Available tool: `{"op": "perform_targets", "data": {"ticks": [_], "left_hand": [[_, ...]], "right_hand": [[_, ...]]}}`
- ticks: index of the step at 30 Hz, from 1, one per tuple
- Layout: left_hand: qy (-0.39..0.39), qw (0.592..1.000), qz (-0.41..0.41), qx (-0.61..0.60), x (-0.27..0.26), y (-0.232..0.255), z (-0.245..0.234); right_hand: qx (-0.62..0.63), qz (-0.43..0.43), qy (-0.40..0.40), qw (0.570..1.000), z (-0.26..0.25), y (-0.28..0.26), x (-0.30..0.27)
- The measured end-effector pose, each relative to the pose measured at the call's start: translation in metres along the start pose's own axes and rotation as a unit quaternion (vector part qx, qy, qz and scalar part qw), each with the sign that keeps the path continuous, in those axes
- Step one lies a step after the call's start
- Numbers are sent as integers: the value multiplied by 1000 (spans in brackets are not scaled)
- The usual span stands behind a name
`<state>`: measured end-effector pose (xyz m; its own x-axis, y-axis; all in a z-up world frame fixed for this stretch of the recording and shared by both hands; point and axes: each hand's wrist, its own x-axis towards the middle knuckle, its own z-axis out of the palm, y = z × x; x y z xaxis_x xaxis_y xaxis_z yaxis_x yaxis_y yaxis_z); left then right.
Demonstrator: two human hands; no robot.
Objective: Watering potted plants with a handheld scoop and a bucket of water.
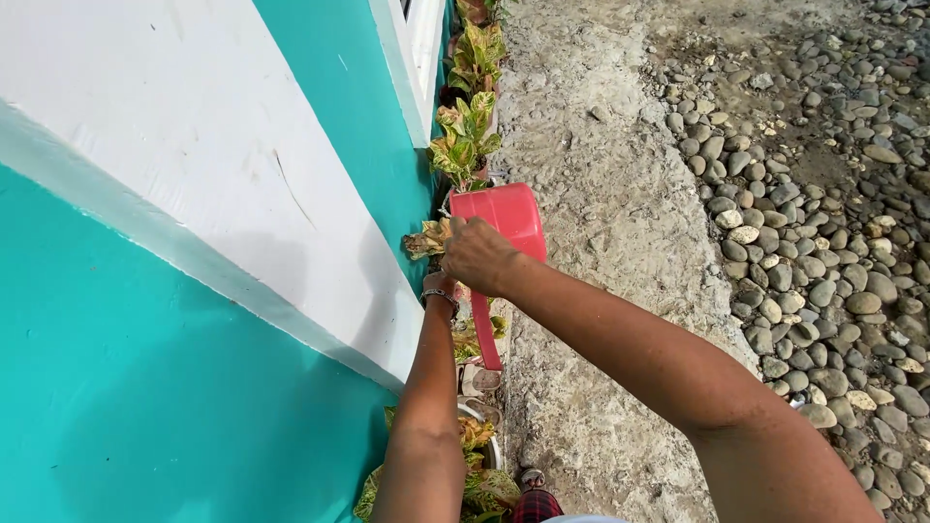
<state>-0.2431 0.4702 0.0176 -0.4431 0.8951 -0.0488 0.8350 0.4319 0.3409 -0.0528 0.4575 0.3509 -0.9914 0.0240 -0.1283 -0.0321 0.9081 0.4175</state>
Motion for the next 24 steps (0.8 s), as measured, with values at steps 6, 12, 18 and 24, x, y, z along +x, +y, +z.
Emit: {"op": "perform_targets", "data": {"ticks": [6, 12, 18, 24], "left_hand": [[-81, 975, -34, 204, 18, -16, 2], [-65, 980, -42, 183, 11, 5, -22], [-85, 978, -106, 160, 4, 8, -31], [-100, 974, -141, 148, 10, 37, -38]], "right_hand": [[-27, 20, -37, 999, 2, 11, 21], [-36, 38, -50, 997, 9, 19, 11], [222, 199, 140, 944, 30, 38, -43], [378, 256, 117, 882, 113, 38, -85]]}}
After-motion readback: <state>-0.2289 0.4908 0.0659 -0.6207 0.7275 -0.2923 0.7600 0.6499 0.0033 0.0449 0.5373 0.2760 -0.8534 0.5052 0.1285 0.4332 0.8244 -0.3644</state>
